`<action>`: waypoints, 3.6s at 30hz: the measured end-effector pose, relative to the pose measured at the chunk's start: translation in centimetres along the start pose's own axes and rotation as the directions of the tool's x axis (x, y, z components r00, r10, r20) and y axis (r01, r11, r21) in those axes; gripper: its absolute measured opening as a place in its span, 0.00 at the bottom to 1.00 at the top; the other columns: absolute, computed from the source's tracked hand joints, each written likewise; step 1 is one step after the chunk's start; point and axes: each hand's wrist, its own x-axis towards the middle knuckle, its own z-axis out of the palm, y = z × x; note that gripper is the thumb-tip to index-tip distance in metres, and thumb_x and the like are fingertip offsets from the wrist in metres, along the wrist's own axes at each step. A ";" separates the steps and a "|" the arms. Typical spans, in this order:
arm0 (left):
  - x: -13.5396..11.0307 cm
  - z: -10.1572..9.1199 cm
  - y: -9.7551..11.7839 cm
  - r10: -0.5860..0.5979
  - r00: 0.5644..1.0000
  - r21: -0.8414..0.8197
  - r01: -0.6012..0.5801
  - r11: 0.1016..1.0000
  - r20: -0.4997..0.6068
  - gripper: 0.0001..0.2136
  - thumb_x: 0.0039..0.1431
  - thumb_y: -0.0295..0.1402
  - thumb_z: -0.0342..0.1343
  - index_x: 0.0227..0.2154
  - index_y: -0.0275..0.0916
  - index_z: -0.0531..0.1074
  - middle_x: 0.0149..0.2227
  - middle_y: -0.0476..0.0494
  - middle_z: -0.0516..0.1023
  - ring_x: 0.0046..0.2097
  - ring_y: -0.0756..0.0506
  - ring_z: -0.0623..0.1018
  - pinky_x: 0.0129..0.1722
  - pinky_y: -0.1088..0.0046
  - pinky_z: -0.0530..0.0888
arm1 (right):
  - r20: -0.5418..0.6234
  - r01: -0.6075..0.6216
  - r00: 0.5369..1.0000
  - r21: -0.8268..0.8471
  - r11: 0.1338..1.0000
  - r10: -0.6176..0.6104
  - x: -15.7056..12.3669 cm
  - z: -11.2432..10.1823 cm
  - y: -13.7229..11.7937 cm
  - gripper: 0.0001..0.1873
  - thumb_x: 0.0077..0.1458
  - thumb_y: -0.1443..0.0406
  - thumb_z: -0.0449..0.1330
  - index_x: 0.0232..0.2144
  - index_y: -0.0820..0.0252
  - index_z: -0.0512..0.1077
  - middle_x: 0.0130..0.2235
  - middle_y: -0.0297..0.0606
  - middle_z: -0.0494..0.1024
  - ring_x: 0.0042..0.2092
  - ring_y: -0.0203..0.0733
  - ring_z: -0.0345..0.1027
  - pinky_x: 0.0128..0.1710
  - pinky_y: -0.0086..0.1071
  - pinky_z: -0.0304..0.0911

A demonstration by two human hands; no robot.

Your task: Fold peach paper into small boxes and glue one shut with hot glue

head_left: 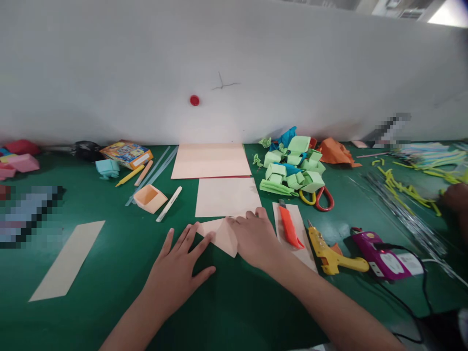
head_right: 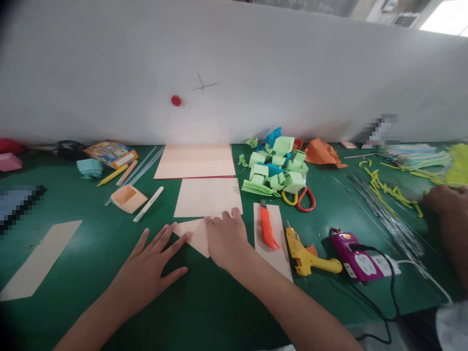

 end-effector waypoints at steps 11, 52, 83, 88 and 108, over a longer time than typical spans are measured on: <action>0.1 0.1 -0.2 -0.014 1.000 0.008 0.014 1.000 0.018 0.31 0.67 0.54 0.47 0.70 0.56 0.51 0.70 0.38 0.60 0.69 0.29 0.61 0.65 0.36 0.57 | -0.087 -0.192 0.977 0.046 0.980 0.195 -2.5 1.9 5.1 0.31 0.56 0.75 0.50 0.60 0.52 0.71 0.43 0.41 0.82 0.47 0.51 0.71 0.53 0.49 0.49; 2.0 -1.2 2.0 0.400 0.907 -0.092 -0.413 0.906 -0.131 0.15 0.70 0.32 0.51 0.56 0.45 0.72 0.58 0.45 0.77 0.58 0.40 0.75 0.58 0.58 0.69 | -0.471 -0.121 0.860 0.185 0.975 0.196 -4.8 6.5 5.3 0.10 0.66 0.65 0.58 0.45 0.55 0.78 0.43 0.40 0.78 0.45 0.50 0.68 0.47 0.43 0.58; 0.2 -1.0 2.5 0.266 0.962 -0.287 -0.270 0.919 -0.053 0.09 0.68 0.31 0.52 0.47 0.41 0.75 0.58 0.41 0.75 0.62 0.39 0.71 0.60 0.54 0.71 | -0.532 -0.001 0.840 0.195 0.981 0.107 -5.9 6.2 5.5 0.11 0.64 0.67 0.58 0.42 0.52 0.79 0.47 0.39 0.80 0.52 0.51 0.65 0.54 0.49 0.52; -0.6 -1.0 3.1 0.204 0.976 -0.280 -0.216 0.935 -0.074 0.11 0.67 0.28 0.50 0.47 0.41 0.74 0.60 0.40 0.72 0.65 0.38 0.66 0.65 0.50 0.66 | -0.554 0.041 0.829 0.203 0.978 0.080 -5.9 6.5 5.5 0.11 0.64 0.68 0.58 0.38 0.51 0.80 0.45 0.36 0.80 0.51 0.49 0.65 0.52 0.47 0.53; -1.0 -0.9 2.0 -0.001 0.998 -0.320 -0.019 0.947 -0.060 0.13 0.68 0.31 0.49 0.51 0.44 0.73 0.56 0.40 0.72 0.56 0.38 0.73 0.52 0.56 0.76 | -0.436 0.202 0.895 0.218 0.955 -0.090 -6.0 6.6 5.6 0.24 0.62 0.78 0.52 0.48 0.49 0.80 0.47 0.39 0.78 0.50 0.47 0.64 0.52 0.44 0.62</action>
